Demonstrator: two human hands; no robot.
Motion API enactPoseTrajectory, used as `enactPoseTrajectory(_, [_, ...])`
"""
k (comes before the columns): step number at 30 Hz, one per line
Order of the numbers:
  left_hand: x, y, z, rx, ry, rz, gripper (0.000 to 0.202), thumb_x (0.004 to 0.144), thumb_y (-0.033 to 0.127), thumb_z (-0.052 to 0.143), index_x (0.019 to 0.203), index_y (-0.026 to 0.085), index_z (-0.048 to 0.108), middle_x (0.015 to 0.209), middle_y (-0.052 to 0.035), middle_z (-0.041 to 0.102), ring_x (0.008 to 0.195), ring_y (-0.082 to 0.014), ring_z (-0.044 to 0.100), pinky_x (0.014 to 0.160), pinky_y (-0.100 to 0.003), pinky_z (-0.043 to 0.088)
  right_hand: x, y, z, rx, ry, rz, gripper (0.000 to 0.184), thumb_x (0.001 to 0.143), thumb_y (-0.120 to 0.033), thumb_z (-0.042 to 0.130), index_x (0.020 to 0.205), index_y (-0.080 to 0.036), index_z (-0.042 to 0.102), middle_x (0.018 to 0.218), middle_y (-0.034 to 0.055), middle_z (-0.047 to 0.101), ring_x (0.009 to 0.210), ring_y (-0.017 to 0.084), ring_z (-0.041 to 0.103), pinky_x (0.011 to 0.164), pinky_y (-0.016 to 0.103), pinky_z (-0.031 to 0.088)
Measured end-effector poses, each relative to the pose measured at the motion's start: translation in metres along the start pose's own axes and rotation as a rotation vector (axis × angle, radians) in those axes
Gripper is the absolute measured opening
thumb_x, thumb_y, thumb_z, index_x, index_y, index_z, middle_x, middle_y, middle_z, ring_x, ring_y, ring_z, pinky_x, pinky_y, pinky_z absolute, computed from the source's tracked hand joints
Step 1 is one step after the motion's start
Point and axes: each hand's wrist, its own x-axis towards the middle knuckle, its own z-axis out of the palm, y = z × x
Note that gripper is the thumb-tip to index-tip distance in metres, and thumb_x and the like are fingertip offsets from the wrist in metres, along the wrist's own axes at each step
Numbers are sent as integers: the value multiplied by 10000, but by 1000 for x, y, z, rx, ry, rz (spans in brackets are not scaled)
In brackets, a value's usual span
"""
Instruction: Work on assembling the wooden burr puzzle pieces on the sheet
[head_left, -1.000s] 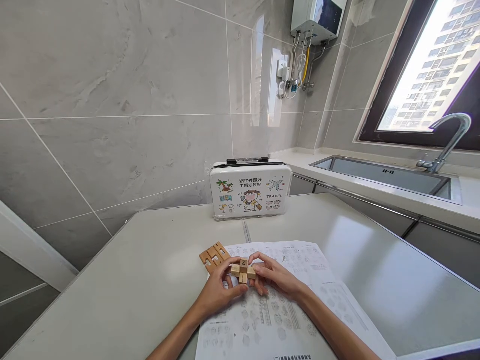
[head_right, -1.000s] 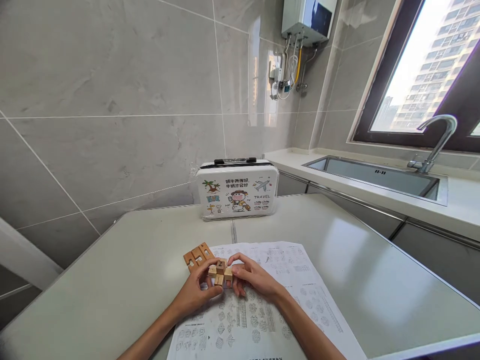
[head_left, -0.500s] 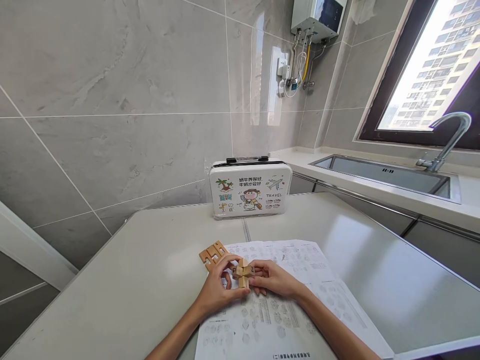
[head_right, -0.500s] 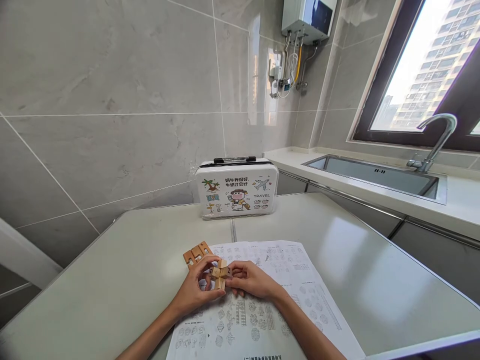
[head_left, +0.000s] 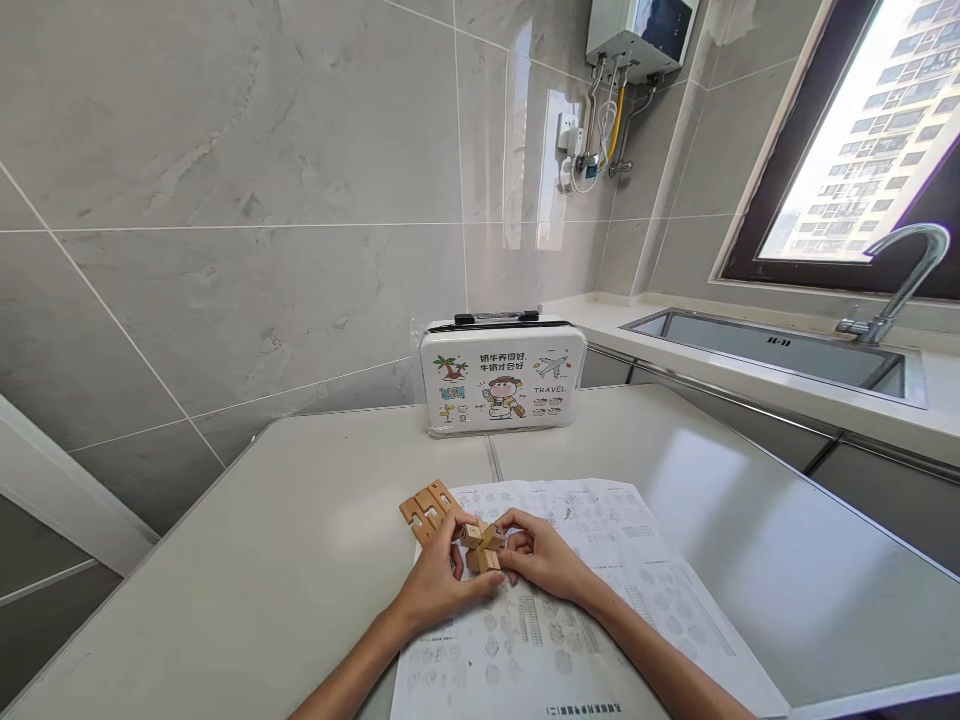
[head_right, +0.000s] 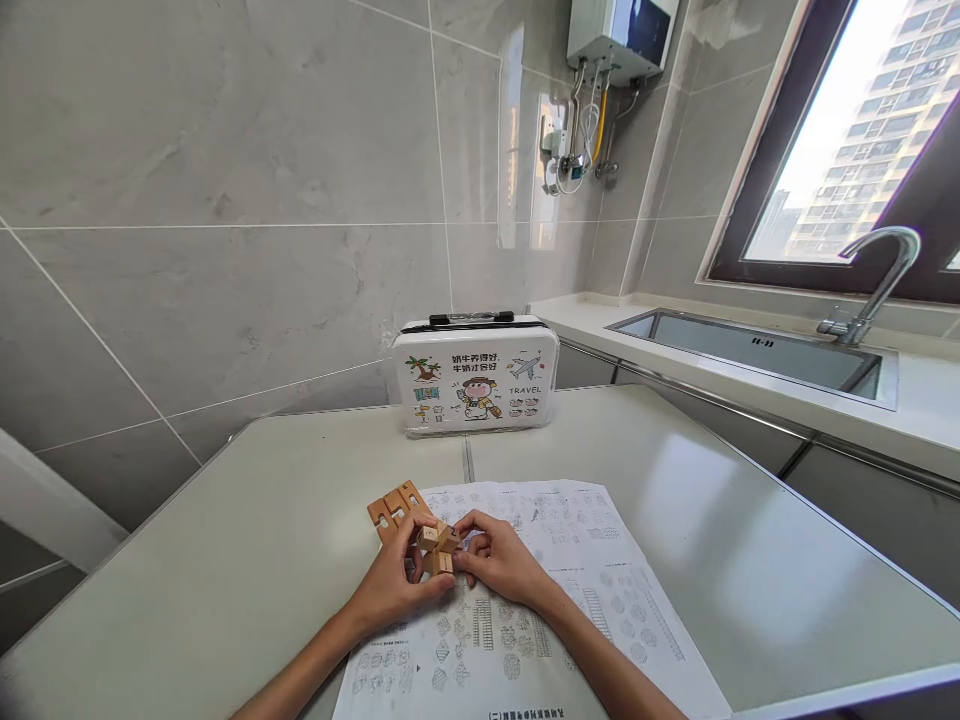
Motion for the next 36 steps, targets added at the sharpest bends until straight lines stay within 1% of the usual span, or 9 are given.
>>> enactPoseTrajectory(3, [2, -3, 1, -18, 27, -22, 504, 786, 537, 772, 1061, 222, 491, 913, 16, 558, 659, -112, 444, 596, -233, 372, -1, 1, 2, -59, 46, -56, 296, 841, -313, 718, 1102, -232, 603, 940, 7, 672, 555, 102, 581, 540, 251, 436])
enactPoseTrajectory(6, [4, -7, 3, -110, 47, -46, 486, 842, 622, 689, 1014, 212, 493, 878, 12, 560, 687, -125, 465, 616, -238, 380, -1, 3, 4, -148, 83, -127, 543, 799, -302, 766, 1287, -277, 528, 1127, 36, 632, 599, 93, 569, 538, 246, 436])
enactPoseTrajectory(9, [6, -9, 6, -234, 26, -121, 508, 898, 699, 562, 1040, 218, 483, 829, 22, 547, 656, -130, 470, 594, -241, 388, -3, 5, 6, -228, 87, -148, 752, 751, -283, 807, 1401, -317, 429, 1226, 55, 595, 609, 90, 575, 565, 262, 474])
enactPoseTrajectory(12, [5, -8, 8, -260, 2, -147, 515, 928, 709, 502, 1087, 219, 499, 840, 14, 571, 687, -147, 508, 638, -266, 432, -5, 4, 8, -319, 114, -181, 849, 732, -283, 824, 1443, -332, 363, 1191, 44, 613, 621, 102, 570, 588, 274, 489])
enactPoseTrajectory(14, [3, -5, 9, -216, 0, -136, 507, 954, 697, 459, 1112, 219, 519, 877, -3, 604, 762, -174, 546, 722, -301, 468, -6, 2, 9, -398, 148, -242, 849, 736, -283, 818, 1443, -332, 351, 1163, 39, 619, 654, 120, 579, 602, 281, 491])
enactPoseTrajectory(19, [-2, 5, 14, -140, -2, -70, 503, 990, 672, 387, 1200, 235, 520, 1048, -46, 641, 1035, -240, 576, 955, -386, 469, -7, 1, 9, -589, 223, -406, 652, 786, -200, 703, 1370, -305, 431, 1177, 73, 587, 708, 149, 605, 597, 293, 488])
enactPoseTrajectory(27, [-2, 8, 11, -220, 14, -88, 540, 977, 702, 389, 1182, 233, 562, 1108, -66, 648, 1104, -257, 565, 1038, -410, 427, -8, 1, 6, -691, 253, -444, 675, 758, -212, 698, 1377, -299, 444, 1194, 87, 597, 656, 137, 595, 591, 300, 489])
enactPoseTrajectory(31, [2, 6, 6, -286, 29, -107, 527, 992, 685, 367, 1104, 223, 593, 1028, -59, 646, 951, -230, 581, 948, -391, 465, -8, 0, 5, -681, 265, -454, 699, 741, -205, 693, 1387, -308, 445, 1200, 80, 606, 629, 132, 583, 575, 299, 480])
enactPoseTrajectory(36, [7, 2, 2, -368, 112, -33, 548, 1026, 655, 289, 1044, 192, 582, 885, -40, 606, 772, -180, 530, 799, -332, 461, -7, -2, 3, -629, 324, -432, 684, 740, -204, 698, 1370, -303, 451, 1176, 70, 592, 622, 128, 573, 580, 302, 491])
